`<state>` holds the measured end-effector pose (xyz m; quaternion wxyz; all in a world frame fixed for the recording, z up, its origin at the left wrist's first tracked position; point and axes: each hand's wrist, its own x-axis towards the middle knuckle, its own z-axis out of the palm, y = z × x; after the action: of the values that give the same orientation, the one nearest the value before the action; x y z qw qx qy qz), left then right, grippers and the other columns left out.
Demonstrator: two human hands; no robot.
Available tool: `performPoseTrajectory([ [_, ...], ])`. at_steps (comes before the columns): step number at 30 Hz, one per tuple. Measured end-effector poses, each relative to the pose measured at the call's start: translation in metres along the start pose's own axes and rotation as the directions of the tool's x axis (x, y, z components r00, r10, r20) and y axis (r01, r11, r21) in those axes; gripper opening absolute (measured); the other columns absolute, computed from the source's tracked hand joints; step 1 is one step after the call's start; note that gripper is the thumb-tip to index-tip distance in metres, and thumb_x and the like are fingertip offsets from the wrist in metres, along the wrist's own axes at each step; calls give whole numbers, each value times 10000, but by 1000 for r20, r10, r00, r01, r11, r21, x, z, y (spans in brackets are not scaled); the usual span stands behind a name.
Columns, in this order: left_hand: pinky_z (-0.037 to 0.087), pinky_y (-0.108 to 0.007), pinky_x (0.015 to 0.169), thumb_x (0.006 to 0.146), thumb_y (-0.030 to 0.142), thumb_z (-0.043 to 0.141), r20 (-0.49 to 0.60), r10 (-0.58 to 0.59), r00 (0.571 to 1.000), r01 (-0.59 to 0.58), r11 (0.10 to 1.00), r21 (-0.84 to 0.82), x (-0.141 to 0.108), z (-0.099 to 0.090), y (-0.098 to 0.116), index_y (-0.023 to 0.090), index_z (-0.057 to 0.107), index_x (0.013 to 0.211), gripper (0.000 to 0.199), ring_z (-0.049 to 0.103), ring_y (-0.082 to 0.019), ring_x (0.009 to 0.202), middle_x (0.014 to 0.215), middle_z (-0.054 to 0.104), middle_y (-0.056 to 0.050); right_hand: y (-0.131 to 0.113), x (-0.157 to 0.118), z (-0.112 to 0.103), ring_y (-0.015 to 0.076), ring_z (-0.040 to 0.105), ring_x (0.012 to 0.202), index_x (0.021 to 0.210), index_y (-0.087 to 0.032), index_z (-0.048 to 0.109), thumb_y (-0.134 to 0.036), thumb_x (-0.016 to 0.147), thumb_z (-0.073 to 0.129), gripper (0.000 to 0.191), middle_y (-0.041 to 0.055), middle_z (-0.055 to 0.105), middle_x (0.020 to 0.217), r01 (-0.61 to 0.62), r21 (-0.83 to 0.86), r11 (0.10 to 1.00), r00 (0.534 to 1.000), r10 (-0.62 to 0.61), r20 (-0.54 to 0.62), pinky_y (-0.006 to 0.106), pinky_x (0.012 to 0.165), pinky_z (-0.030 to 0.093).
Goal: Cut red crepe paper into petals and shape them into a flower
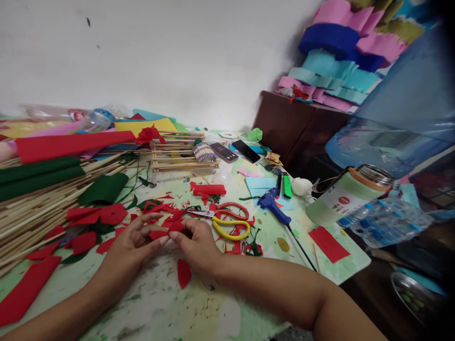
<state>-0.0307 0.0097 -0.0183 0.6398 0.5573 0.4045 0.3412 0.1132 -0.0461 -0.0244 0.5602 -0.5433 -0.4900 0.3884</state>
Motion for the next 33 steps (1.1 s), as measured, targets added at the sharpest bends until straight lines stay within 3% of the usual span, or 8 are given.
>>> performPoseTrajectory([
  [7, 510, -251, 711, 659, 287, 763, 15, 7, 1000, -6, 999, -44, 0, 0, -1, 257, 516, 1086, 494, 643, -178, 855, 893, 688, -2, 1, -1, 1, 86, 384, 522, 608, -179, 506, -240, 755, 566, 170, -56, 445, 558, -23, -16, 1000, 1000, 23, 12, 208, 498, 299],
  [11, 505, -251, 699, 671, 282, 752, 14, 0, 1000, 1, 998, -55, -2, 2, 2, 239, 501, 1106, 505, 644, -171, 820, 847, 684, 0, -1, -1, 0, 86, 345, 514, 588, -186, 466, -245, 748, 561, 195, -61, 399, 550, -9, -29, 1000, 1000, 9, 2, 211, 487, 277],
  [21, 480, -256, 679, 659, 233, 740, 18, 16, 1000, -14, 992, -123, -4, 3, 6, 209, 488, 1103, 511, 635, -154, 755, 808, 662, 8, 1, -1, -2, 109, 372, 560, 632, -184, 512, -301, 766, 546, 181, -36, 433, 589, -10, 9, 1000, 999, 10, 43, 226, 516, 307],
  [27, 465, -250, 663, 667, 229, 726, 41, 28, 999, -24, 996, -91, -5, 4, 7, 213, 490, 1095, 489, 626, -155, 764, 815, 650, 7, -6, -2, -1, 99, 341, 531, 589, -190, 462, -313, 759, 558, 231, -55, 380, 554, -26, 20, 999, 999, 26, 40, 224, 520, 303],
  [33, 465, -271, 630, 655, 232, 713, 37, 20, 999, -17, 996, -91, -6, 4, 9, 204, 486, 1102, 502, 639, -178, 725, 774, 645, 5, -2, -1, -2, 105, 363, 554, 639, -180, 516, -320, 764, 559, 193, -40, 425, 582, -38, -2, 999, 998, 38, 54, 223, 524, 306],
])
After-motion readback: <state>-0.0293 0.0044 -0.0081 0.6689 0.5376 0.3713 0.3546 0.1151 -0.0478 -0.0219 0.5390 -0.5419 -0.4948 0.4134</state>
